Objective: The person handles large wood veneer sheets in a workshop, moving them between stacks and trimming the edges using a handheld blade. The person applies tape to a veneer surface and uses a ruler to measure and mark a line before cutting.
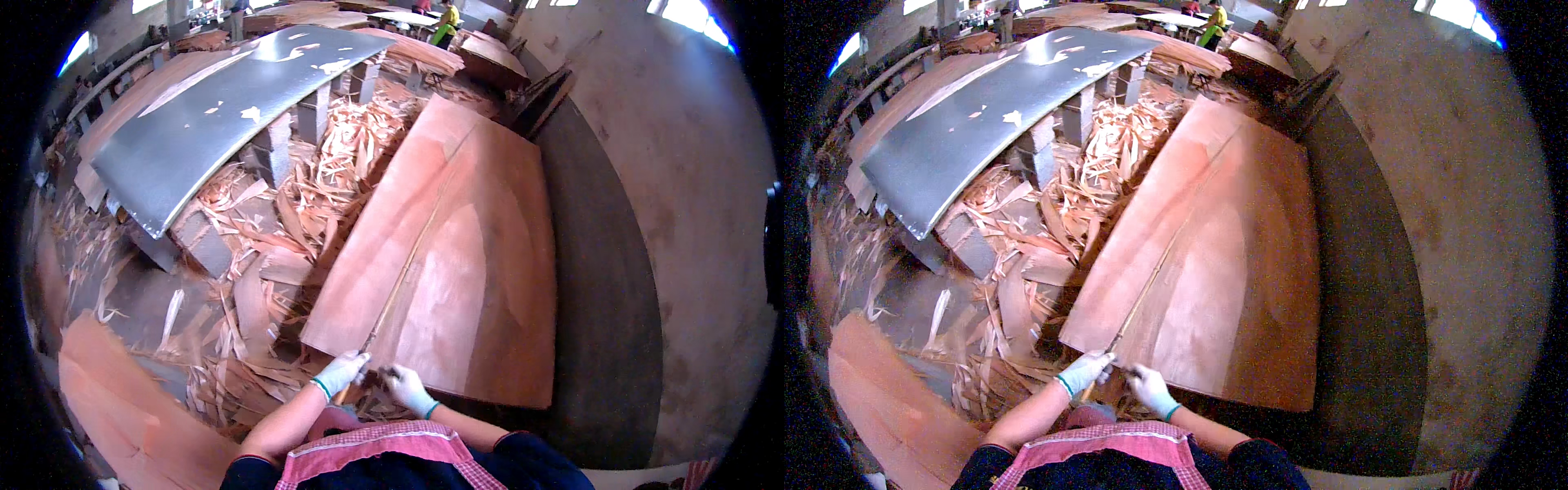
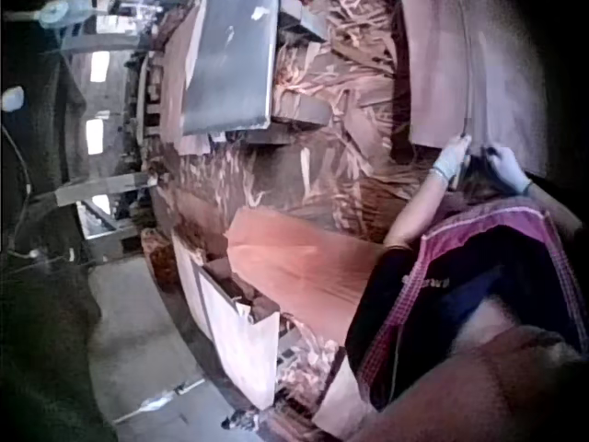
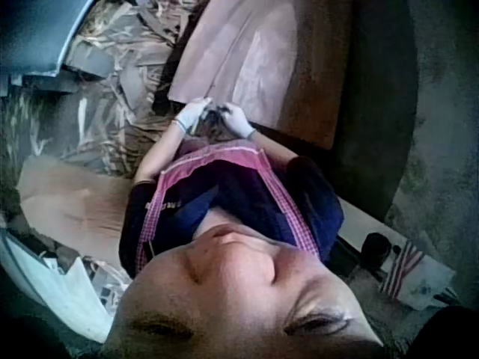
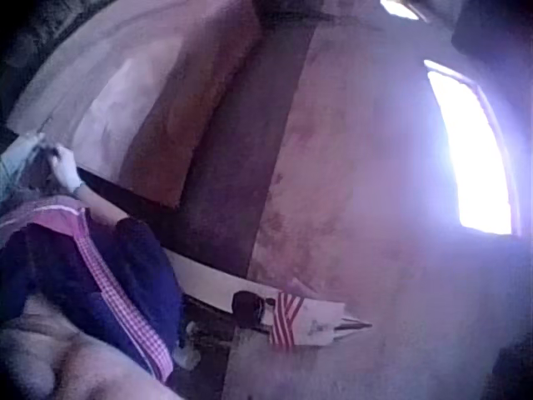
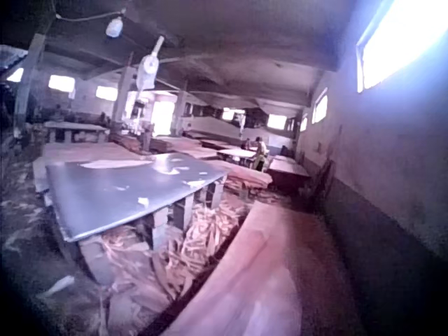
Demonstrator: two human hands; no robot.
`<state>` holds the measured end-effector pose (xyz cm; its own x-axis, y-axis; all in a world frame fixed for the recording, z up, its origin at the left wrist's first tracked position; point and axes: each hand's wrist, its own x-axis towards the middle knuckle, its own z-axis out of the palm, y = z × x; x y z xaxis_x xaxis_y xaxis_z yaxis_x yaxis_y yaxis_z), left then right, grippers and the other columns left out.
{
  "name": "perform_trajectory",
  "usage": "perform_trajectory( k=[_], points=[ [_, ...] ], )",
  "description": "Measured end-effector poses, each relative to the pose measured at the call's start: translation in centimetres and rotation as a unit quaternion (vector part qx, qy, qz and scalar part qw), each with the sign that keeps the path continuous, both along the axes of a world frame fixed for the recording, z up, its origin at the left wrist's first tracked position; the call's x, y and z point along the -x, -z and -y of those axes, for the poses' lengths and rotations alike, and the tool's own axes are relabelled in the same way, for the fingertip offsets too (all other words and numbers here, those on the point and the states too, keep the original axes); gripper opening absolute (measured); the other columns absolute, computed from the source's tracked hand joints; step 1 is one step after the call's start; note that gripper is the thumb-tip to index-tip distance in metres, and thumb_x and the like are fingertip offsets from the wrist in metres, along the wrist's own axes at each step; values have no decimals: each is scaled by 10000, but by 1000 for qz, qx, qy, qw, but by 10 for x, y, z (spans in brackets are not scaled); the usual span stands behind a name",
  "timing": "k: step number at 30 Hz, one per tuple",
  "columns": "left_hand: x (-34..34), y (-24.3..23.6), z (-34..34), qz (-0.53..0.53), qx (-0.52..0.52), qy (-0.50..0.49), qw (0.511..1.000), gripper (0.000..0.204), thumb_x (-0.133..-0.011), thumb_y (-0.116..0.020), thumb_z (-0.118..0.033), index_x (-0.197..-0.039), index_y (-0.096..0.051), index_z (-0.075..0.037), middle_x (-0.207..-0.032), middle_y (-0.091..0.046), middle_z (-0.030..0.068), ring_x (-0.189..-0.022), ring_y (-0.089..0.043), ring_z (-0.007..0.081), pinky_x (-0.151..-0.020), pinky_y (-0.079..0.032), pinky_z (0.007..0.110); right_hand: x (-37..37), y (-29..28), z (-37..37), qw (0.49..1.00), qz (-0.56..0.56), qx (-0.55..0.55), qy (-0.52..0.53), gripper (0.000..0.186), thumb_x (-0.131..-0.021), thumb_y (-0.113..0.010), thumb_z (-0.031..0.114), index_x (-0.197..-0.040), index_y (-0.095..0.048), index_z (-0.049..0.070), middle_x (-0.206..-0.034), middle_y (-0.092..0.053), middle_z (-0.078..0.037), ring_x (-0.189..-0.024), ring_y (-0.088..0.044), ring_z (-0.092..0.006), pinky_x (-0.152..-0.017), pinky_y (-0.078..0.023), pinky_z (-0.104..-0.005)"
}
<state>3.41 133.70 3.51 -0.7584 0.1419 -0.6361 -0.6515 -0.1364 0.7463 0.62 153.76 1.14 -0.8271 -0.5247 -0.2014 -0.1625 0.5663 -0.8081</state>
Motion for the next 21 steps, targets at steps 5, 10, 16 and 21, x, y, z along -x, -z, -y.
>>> perform_trajectory(
  k=[5,10,16,21],
  points=[
    [-52,-23,109,-88,150,-18,985,294,-961,-538,-305,-838,-510,-39,-630,-510,28,-503,-464,134,-456,-397,335,73,-14,134,948,239,138,157,320,-992,-439,293,-1151,-562,44,-979,-667,-85,-724,-633,-184,-598,-509,-324],
    [-114,-6,182,-161,278,-2,947,330,-946,-539,-323,-869,-535,-2,-684,-544,170,-613,-528,266,-595,-422,413,123,25,267,945,183,138,235,350,-963,-487,324,-1021,-580,-8,-770,-651,-129,-633,-626,-237,-551,-509,-360],
    [-145,-15,250,-6,207,67,976,347,-933,-563,-333,-849,-558,3,-703,-543,150,-656,-536,231,-652,-442,388,112,186,326,900,-171,-317,-245,323,-897,-519,316,-924,-658,25,-775,-663,-215,-735,-664,-364,-653,-520,-454],
    [-231,40,356,16,98,-120,988,398,-938,-556,-371,-804,-498,0,-674,-514,146,-623,-518,233,-644,-442,394,32,143,471,976,192,-104,15,368,-924,-517,337,-933,-642,-9,-861,-646,-258,-827,-650,-381,-698,-499,-451]
  ],
)
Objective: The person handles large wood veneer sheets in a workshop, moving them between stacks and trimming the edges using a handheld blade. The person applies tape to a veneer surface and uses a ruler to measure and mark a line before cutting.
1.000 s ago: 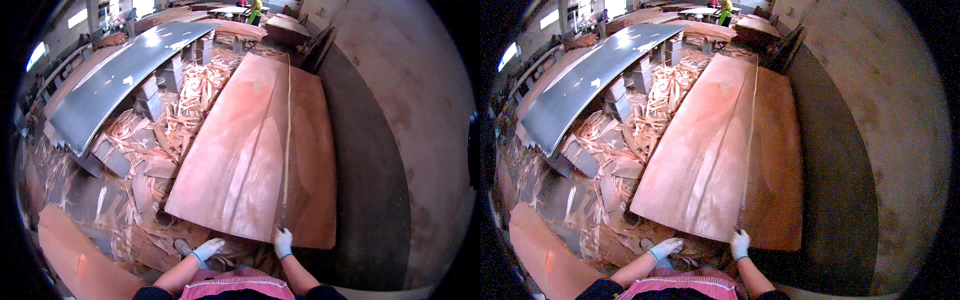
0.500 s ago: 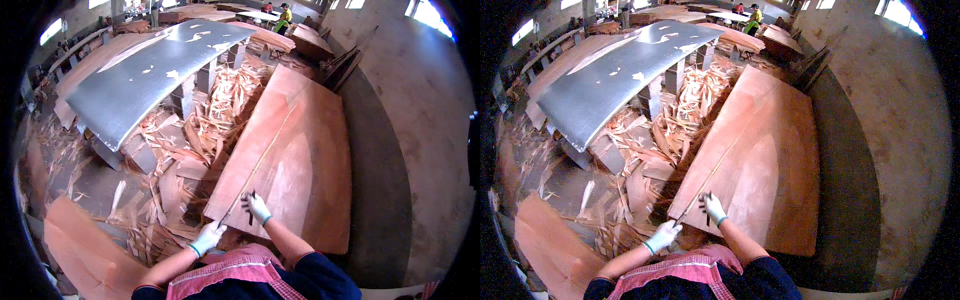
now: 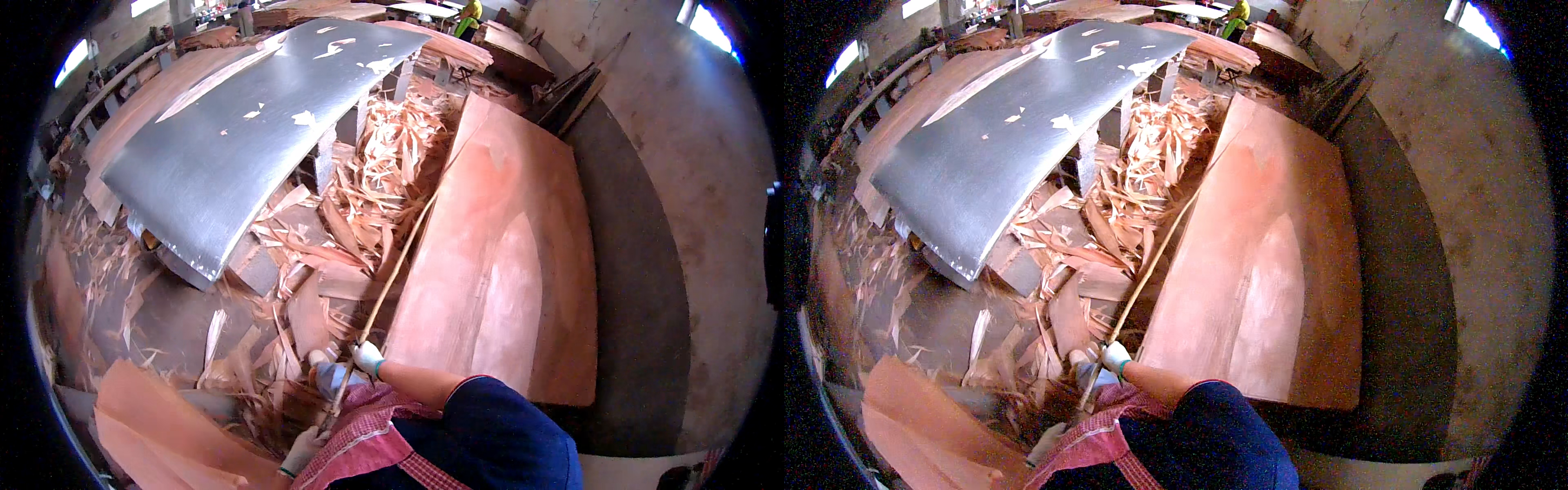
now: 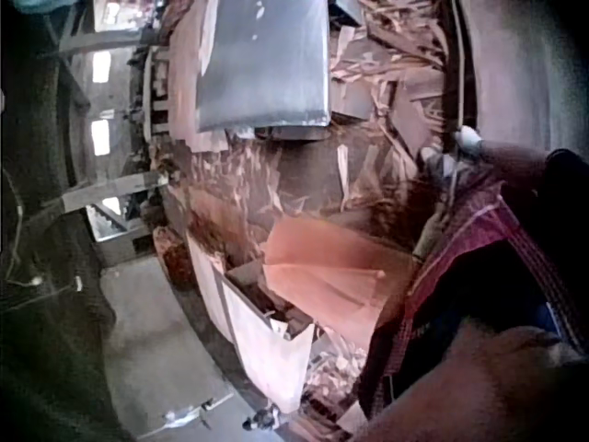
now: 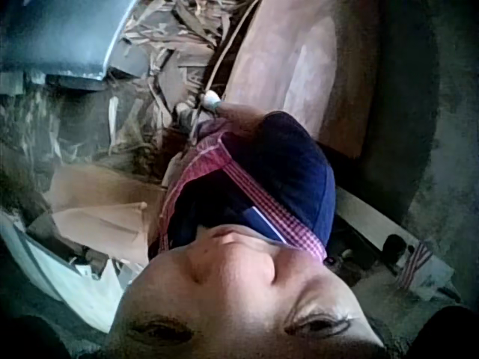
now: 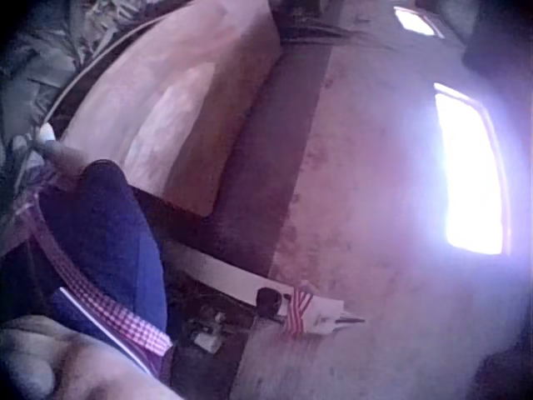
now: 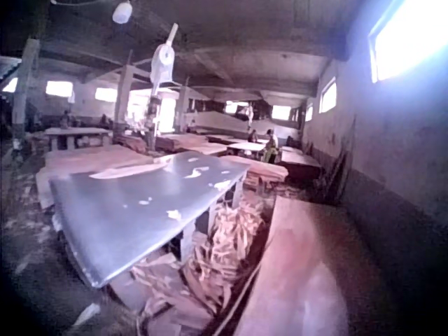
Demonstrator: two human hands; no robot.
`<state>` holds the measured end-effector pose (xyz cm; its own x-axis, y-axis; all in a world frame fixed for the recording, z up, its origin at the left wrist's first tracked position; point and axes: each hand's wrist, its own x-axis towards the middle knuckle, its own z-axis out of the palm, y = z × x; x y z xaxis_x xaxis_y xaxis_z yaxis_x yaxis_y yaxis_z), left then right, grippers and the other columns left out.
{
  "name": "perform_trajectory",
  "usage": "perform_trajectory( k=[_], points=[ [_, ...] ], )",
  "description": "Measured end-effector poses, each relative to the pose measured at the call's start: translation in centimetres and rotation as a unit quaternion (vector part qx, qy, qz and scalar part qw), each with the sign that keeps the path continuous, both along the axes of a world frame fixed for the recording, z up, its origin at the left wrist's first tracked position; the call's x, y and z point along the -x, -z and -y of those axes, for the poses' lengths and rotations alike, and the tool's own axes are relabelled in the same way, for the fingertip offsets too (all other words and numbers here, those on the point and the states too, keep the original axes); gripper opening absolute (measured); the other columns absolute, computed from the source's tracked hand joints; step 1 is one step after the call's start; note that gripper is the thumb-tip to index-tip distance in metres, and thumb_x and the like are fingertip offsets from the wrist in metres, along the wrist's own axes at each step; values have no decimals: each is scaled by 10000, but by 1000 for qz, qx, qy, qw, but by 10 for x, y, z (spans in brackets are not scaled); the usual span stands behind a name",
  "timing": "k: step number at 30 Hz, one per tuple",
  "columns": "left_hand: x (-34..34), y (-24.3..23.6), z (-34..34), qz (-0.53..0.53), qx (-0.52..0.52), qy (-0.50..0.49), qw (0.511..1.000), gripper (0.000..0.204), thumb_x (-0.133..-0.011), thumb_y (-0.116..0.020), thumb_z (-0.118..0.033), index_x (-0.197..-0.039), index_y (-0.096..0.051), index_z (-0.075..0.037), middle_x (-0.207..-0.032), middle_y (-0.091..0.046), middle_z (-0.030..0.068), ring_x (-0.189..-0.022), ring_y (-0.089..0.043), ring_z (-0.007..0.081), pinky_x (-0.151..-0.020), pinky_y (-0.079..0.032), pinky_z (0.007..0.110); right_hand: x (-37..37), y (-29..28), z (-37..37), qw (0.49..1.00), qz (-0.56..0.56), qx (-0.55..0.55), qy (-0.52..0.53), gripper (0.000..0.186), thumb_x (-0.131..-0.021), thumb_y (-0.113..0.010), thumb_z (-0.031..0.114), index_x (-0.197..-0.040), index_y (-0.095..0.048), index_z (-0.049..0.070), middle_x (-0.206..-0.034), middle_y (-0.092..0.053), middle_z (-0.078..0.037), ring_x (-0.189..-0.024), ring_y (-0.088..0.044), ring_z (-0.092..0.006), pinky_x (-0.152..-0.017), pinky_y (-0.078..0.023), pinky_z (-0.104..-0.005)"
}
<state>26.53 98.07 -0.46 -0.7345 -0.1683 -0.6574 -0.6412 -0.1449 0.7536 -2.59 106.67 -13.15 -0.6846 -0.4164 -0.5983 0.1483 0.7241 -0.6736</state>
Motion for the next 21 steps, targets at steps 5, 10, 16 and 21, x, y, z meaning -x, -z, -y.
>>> perform_trajectory(
  k=[5,10,16,21],
  points=[
    [57,-14,126,-114,322,158,927,348,-938,-546,-343,-795,-452,-40,-660,-526,181,-627,-539,360,-585,-425,404,45,-33,77,951,-158,246,104,328,-965,-462,253,-1115,-594,-8,-931,-646,-209,-902,-621,-358,-799,-478,-415],
    [104,-72,221,5,365,204,908,306,-931,-550,-351,-849,-495,-61,-670,-566,187,-668,-589,406,-578,-429,457,75,-42,164,937,-58,278,206,303,-968,-519,340,-866,-535,55,-698,-562,-55,-587,-494,-143,-541,-425,-328],
    [90,-99,308,-66,466,196,860,273,-912,-578,-348,-897,-542,-77,-733,-627,173,-710,-625,385,-591,-465,460,97,-126,221,911,-121,318,234,236,-962,-523,308,-933,-499,75,-674,-482,-14,-596,-463,-118,-520,-404,-293],
    [108,-67,374,-70,428,254,864,281,-919,-562,-340,-918,-549,-60,-768,-620,216,-730,-617,416,-604,-460,489,127,-106,235,905,-187,242,296,307,-956,-526,334,-943,-511,28,-700,-534,-81,-633,-519,-188,-586,-439,-342]
  ],
)
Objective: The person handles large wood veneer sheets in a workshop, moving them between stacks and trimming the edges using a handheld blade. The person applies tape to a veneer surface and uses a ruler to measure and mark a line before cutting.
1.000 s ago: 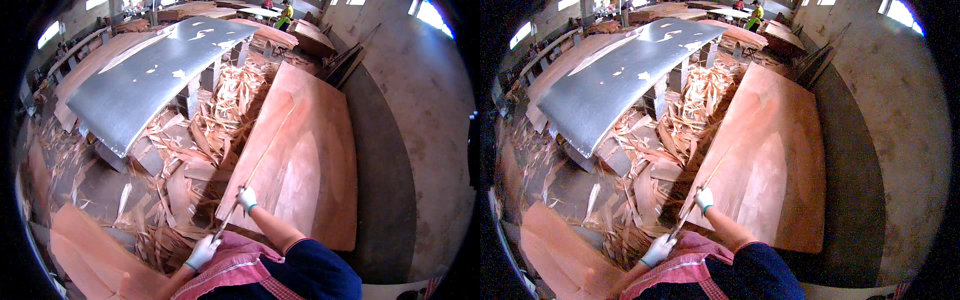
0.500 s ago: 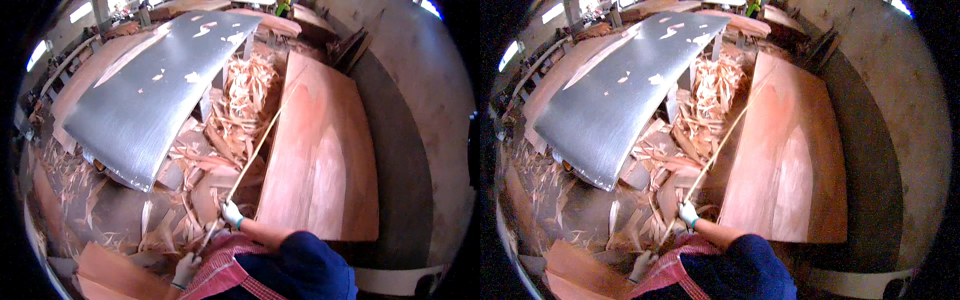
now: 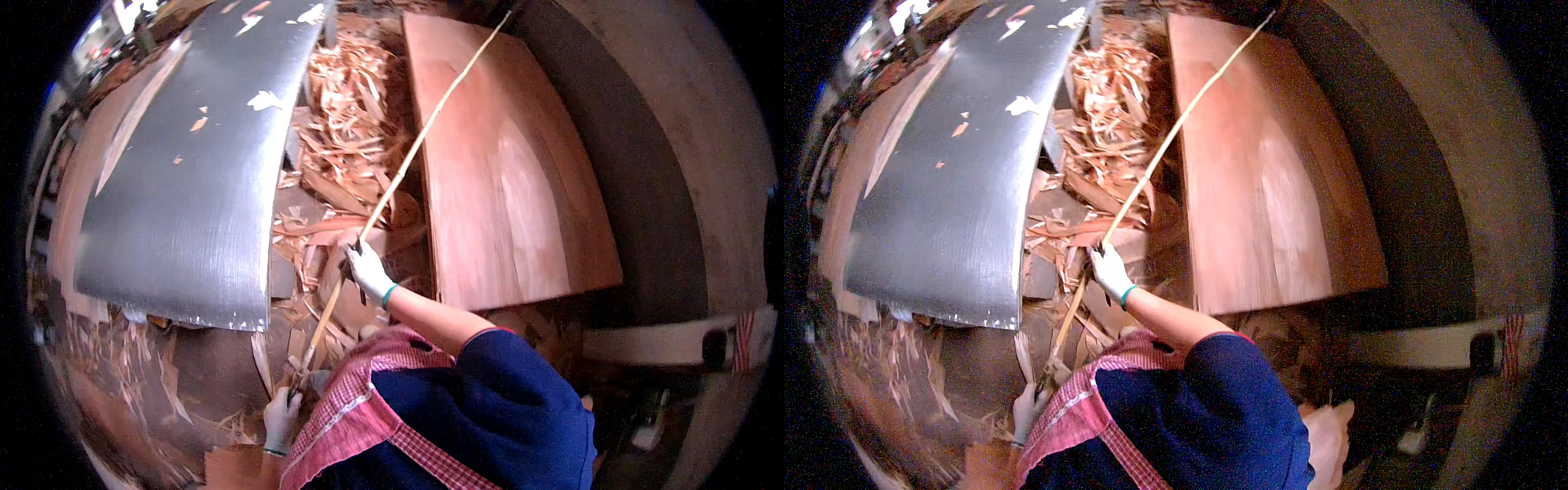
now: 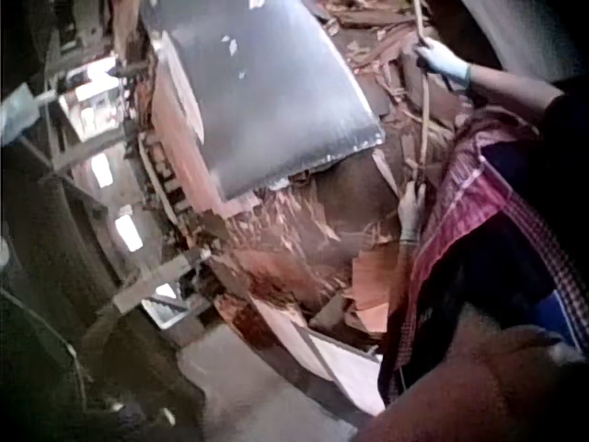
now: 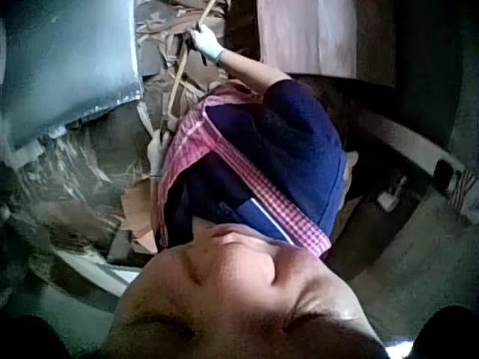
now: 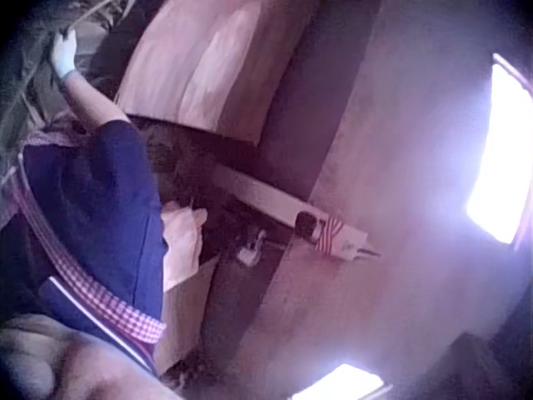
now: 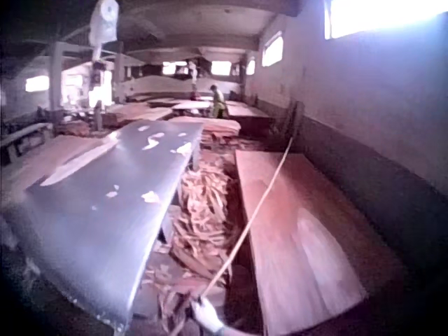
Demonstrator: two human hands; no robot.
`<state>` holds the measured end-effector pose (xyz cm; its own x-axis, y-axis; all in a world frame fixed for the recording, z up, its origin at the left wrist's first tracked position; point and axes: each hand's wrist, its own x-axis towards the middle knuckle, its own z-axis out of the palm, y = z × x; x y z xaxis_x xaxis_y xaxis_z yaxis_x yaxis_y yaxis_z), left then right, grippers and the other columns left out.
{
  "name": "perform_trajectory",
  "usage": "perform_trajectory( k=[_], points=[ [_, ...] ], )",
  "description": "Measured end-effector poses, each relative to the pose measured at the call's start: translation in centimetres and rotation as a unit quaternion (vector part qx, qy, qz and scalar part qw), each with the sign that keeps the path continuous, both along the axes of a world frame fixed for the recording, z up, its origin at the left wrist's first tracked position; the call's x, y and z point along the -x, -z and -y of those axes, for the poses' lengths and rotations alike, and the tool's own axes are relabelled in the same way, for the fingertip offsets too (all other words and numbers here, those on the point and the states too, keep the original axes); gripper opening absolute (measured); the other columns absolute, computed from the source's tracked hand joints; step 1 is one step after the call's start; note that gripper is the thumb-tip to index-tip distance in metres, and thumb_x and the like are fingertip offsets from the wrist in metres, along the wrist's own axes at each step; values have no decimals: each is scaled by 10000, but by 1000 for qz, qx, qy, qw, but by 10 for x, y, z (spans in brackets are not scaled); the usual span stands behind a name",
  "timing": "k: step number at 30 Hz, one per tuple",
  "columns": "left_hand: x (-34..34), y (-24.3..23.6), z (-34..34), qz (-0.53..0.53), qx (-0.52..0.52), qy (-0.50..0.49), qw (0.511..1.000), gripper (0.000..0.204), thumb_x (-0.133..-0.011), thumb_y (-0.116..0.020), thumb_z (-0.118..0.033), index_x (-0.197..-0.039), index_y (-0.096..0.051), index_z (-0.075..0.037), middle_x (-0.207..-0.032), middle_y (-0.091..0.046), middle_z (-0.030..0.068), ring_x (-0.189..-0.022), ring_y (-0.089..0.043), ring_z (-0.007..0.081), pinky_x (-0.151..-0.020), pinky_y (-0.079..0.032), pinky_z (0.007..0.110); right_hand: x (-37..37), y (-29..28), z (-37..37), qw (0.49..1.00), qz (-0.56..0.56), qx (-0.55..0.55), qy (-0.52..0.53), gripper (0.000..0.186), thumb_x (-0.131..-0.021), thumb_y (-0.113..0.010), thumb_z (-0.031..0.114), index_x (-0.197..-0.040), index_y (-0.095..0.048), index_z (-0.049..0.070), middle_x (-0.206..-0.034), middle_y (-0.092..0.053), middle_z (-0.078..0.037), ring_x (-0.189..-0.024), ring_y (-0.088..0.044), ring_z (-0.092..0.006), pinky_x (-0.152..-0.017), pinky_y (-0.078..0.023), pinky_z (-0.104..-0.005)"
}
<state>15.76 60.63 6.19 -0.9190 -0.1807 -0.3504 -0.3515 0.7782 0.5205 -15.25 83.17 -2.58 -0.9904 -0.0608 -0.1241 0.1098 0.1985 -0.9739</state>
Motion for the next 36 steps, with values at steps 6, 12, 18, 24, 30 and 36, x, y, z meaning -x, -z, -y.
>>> perform_trajectory(
  k=[6,12,18,24,30,36],
  points=[
    [-26,3,87,111,-13,7,994,294,-925,-544,-332,-1007,-553,-50,-838,-633,243,-818,-609,449,-670,-460,495,-60,62,67,994,55,-79,58,349,-907,-540,332,-934,-547,-17,-728,-598,-159,-658,-584,-295,-647,-468,-420],
    [-85,-25,182,242,25,26,970,300,-929,-540,-321,-993,-525,-28,-871,-616,274,-847,-596,462,-684,-450,503,-154,167,193,909,165,-278,-264,347,-894,-521,291,-956,-677,-12,-931,-659,-257,-916,-651,-387,-813,-518,-442],
    [-141,4,240,252,9,9,968,293,-928,-544,-310,-982,-515,-23,-868,-611,281,-844,-593,466,-679,-447,503,-179,117,238,937,260,-177,-151,391,-890,-561,355,-929,-673,-18,-897,-663,-259,-887,-657,-393,-767,-521,-450],
    [-117,55,266,225,-4,63,972,287,-928,-547,-298,-971,-505,-17,-865,-605,287,-841,-589,470,-675,-444,503,-187,90,226,982,140,-122,45,335,-884,-539,257,-1076,-506,-16,-982,-601,-290,-959,-573,-461,-830,-462,-473],
    [-72,67,283,189,-77,133,970,247,-902,-582,-208,-917,-483,18,-838,-585,310,-853,-565,502,-683,-437,520,-180,68,171,976,131,-76,157,341,-915,-553,309,-1033,-524,-10,-845,-602,-270,-832,-583,-451,-718,-457,-465],
    [-102,66,345,235,-176,92,951,246,-875,-615,-201,-916,-537,29,-853,-606,302,-867,-581,488,-714,-463,515,-230,76,196,963,232,-93,99,414,-907,-555,400,-925,-560,-14,-806,-614,-260,-763,-607,-399,-681,-474,-445]
  ],
)
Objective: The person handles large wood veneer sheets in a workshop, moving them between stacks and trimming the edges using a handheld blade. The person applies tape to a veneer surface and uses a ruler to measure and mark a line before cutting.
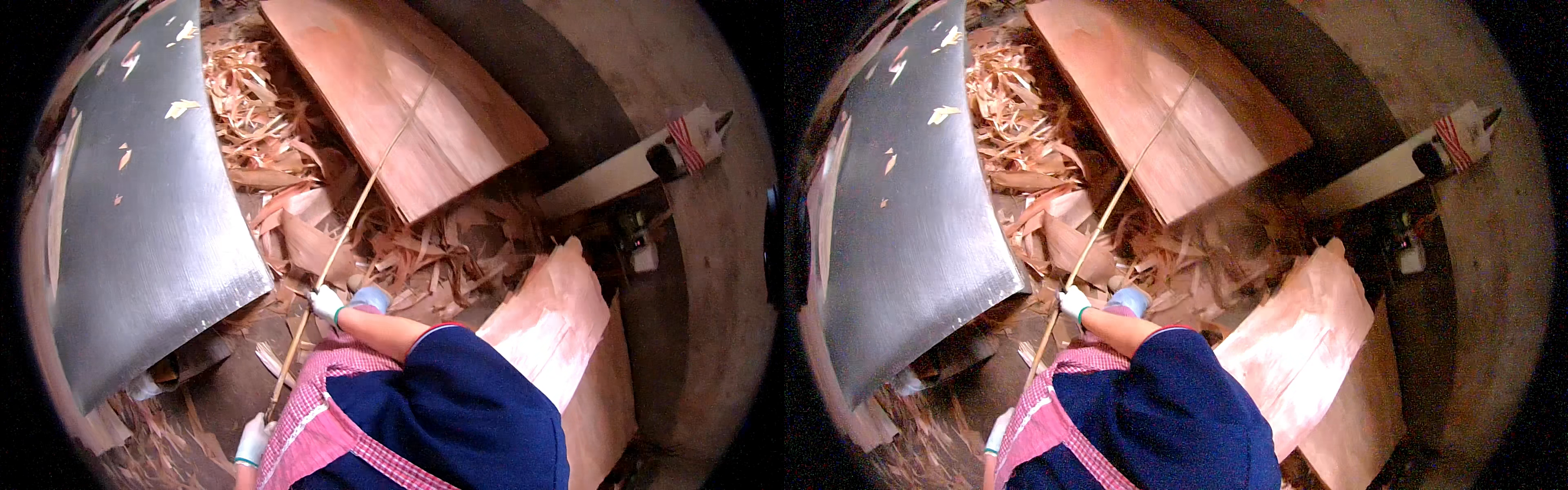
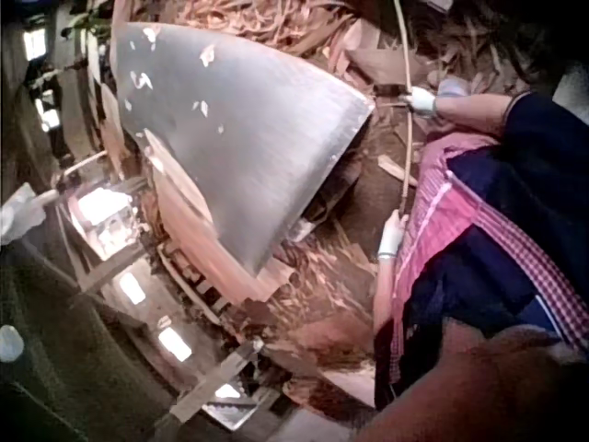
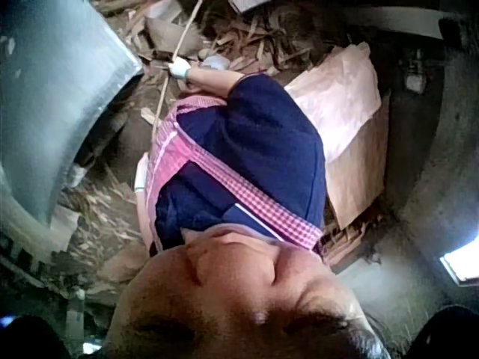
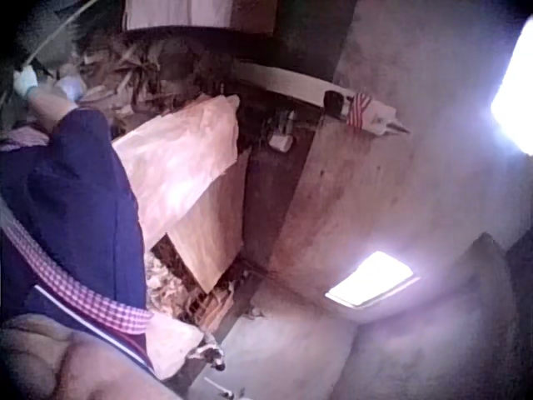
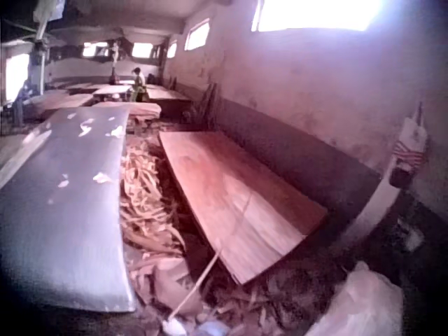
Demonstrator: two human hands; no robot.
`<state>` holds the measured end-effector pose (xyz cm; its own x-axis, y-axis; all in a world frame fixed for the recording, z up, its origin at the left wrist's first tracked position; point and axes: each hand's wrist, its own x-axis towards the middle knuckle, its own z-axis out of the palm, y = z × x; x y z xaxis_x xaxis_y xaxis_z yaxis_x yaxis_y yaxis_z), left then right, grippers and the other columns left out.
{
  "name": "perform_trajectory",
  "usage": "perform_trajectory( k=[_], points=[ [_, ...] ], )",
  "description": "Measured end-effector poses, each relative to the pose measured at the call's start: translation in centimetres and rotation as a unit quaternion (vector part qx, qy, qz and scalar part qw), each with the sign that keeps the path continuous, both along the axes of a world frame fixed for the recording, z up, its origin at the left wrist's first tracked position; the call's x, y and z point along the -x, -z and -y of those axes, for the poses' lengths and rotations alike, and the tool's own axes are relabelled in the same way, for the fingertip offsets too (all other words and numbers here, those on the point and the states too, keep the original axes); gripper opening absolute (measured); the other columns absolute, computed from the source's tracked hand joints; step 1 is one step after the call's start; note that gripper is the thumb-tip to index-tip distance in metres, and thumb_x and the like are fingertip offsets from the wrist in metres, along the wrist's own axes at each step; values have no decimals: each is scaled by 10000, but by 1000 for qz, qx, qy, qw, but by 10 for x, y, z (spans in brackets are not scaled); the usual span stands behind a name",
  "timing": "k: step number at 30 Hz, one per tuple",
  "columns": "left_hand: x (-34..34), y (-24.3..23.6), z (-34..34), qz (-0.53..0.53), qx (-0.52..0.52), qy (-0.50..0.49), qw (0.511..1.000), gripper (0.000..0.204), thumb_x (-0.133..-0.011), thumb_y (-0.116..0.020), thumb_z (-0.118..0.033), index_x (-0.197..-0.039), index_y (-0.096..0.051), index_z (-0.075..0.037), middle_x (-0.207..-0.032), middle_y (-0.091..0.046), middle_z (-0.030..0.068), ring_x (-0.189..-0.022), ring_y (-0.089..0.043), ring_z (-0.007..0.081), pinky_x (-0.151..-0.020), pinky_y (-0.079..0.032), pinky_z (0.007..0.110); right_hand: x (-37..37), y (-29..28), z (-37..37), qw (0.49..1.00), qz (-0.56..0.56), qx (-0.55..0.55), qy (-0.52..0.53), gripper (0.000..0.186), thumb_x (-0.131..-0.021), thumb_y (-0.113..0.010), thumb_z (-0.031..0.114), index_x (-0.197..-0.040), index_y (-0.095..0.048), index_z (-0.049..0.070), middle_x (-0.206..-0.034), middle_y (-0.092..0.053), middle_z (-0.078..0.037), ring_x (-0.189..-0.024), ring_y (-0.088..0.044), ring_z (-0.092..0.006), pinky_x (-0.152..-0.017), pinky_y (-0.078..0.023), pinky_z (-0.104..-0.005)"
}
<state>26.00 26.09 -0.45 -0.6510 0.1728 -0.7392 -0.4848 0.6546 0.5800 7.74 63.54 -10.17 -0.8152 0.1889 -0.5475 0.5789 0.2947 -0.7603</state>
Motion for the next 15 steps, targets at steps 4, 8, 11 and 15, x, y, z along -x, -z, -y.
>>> perform_trajectory(
  k=[4,8,11,15],
  points=[
    [22,-68,-47,-146,159,132,967,267,-891,-594,-263,-946,-525,-12,-851,-622,266,-851,-599,455,-709,-461,521,31,22,-10,985,-171,-15,-28,369,-906,-557,329,-981,-557,-32,-853,-625,-251,-781,-601,-374,-697,-474,-446],
    [-19,-84,-23,-155,230,41,960,292,-910,-561,-325,-917,-508,-38,-822,-627,218,-819,-607,430,-693,-462,510,22,-78,31,958,-266,-14,-107,287,-953,-523,268,-1071,-515,6,-838,-599,-128,-745,-560,-218,-671,-480,-367],
    [-47,-104,-9,-151,247,-27,957,289,-913,-557,-326,-912,-503,-42,-805,-620,201,-805,-606,418,-683,-461,499,28,-164,91,956,-217,199,-13,254,-936,-571,265,-1044,-496,47,-728,-587,-62,-575,-510,-136,-533,-437,-271],
    [-75,-150,1,-107,241,-85,961,284,-913,-557,-324,-917,-501,-46,-805,-610,186,-802,-603,402,-671,-459,485,76,-186,119,958,-155,234,-60,520,-939,-497,494,-1094,-533,-2,-870,-588,-73,-700,-494,-135,-614,-392,-265]
  ],
)
